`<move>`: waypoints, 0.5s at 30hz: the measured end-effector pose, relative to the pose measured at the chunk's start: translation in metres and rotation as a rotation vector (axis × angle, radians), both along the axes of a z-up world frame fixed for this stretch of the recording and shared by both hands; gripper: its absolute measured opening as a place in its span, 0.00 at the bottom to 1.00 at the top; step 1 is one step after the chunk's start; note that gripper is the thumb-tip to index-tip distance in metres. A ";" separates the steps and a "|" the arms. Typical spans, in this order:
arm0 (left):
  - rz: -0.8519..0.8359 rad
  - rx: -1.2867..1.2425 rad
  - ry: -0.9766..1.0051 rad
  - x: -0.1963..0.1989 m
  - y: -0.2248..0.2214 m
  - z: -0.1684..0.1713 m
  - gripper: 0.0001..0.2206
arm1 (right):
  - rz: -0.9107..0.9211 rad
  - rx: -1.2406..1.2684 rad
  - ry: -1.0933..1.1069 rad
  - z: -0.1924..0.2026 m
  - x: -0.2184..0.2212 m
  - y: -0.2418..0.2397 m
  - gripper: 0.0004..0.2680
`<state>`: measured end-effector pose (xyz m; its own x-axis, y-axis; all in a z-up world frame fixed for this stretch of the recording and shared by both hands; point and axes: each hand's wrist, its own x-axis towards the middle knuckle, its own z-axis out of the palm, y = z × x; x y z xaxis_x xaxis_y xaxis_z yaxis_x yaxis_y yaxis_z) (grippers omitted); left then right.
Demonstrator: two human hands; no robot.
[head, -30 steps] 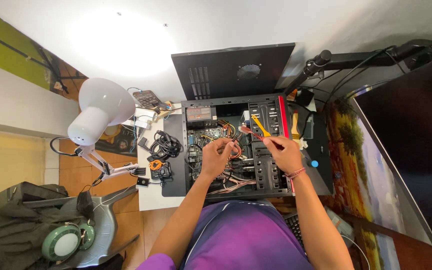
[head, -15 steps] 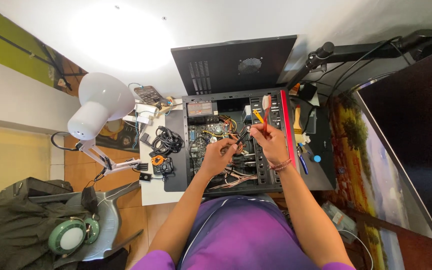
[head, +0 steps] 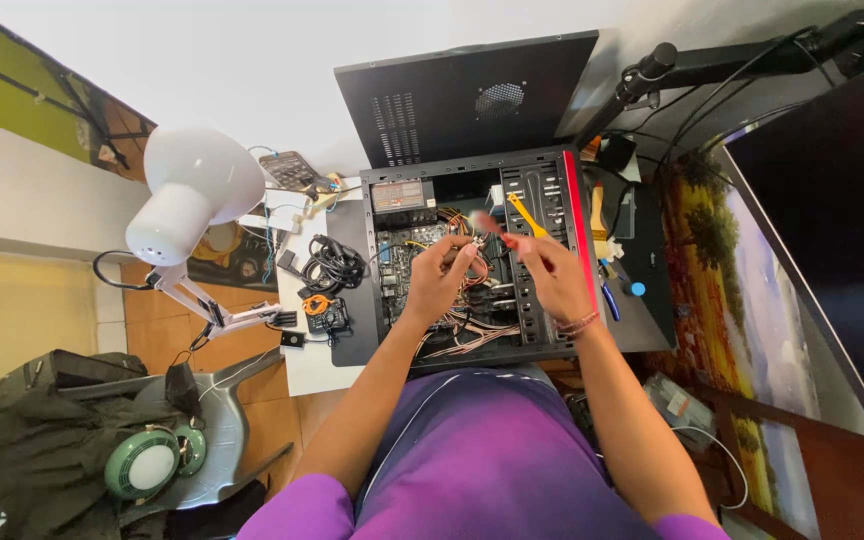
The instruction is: Organizing internal power cables and cleaning components inside a computer chassis.
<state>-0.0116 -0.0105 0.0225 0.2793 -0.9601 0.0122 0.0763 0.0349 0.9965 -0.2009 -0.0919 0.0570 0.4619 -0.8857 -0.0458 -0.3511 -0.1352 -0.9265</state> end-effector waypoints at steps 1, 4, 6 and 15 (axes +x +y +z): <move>-0.005 -0.002 0.001 0.000 0.000 0.006 0.09 | -0.005 -0.002 0.001 0.006 -0.003 0.000 0.10; 0.012 0.153 -0.079 -0.002 -0.001 0.017 0.09 | -0.016 -0.127 0.191 0.018 -0.014 0.001 0.08; 0.015 0.184 -0.059 -0.004 -0.003 0.017 0.09 | -0.089 -0.396 0.154 0.020 -0.018 -0.002 0.06; 0.060 0.137 -0.061 -0.007 -0.007 0.020 0.10 | -0.093 -0.221 0.120 0.028 -0.022 0.000 0.05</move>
<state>-0.0190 -0.0177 0.0427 0.3388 -0.9356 -0.0990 0.0175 -0.0990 0.9949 -0.2225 -0.0918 0.0855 0.3814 -0.9185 0.1043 -0.4767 -0.2920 -0.8291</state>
